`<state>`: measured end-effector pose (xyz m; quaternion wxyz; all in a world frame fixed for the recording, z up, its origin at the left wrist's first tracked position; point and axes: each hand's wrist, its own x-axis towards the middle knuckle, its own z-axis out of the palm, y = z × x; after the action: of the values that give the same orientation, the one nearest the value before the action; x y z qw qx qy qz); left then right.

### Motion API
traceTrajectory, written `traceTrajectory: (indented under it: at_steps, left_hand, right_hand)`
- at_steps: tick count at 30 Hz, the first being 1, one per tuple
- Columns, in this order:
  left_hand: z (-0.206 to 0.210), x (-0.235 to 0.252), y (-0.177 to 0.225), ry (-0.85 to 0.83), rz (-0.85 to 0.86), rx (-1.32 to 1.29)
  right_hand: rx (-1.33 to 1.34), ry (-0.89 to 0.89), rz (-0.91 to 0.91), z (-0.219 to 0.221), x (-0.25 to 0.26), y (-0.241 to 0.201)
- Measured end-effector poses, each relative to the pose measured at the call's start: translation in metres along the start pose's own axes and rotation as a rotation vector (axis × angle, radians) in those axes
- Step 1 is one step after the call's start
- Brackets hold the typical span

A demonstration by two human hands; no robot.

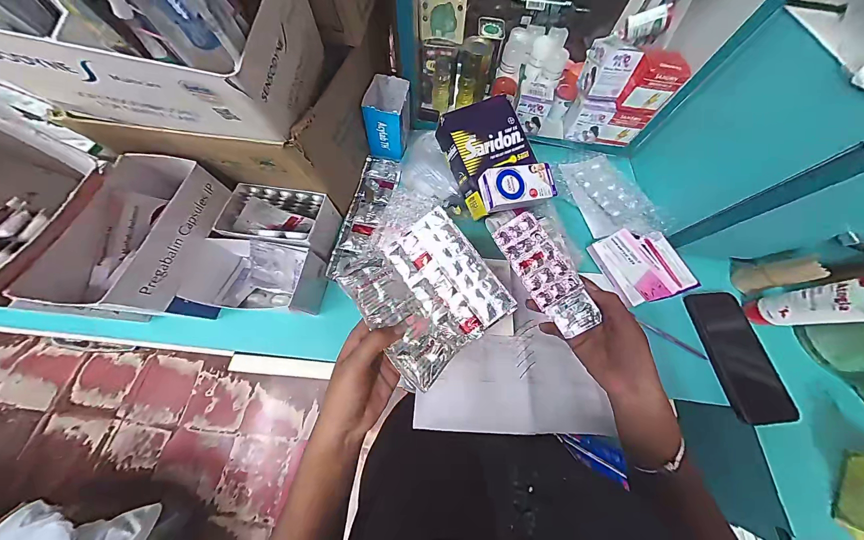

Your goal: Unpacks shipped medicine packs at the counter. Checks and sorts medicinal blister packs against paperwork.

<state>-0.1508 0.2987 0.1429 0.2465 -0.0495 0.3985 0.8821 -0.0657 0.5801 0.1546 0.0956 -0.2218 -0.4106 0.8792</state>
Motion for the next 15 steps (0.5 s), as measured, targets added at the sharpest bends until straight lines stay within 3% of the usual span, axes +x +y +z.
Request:
traceTrajectory:
  at_steps: [15]
  left_hand:
    - [-0.0039,-0.0017,0.0022,-0.016,0.003,0.007]
  right_hand:
    - [-0.035,0.026,-0.025,-0.0028,-0.0022,0.0011]
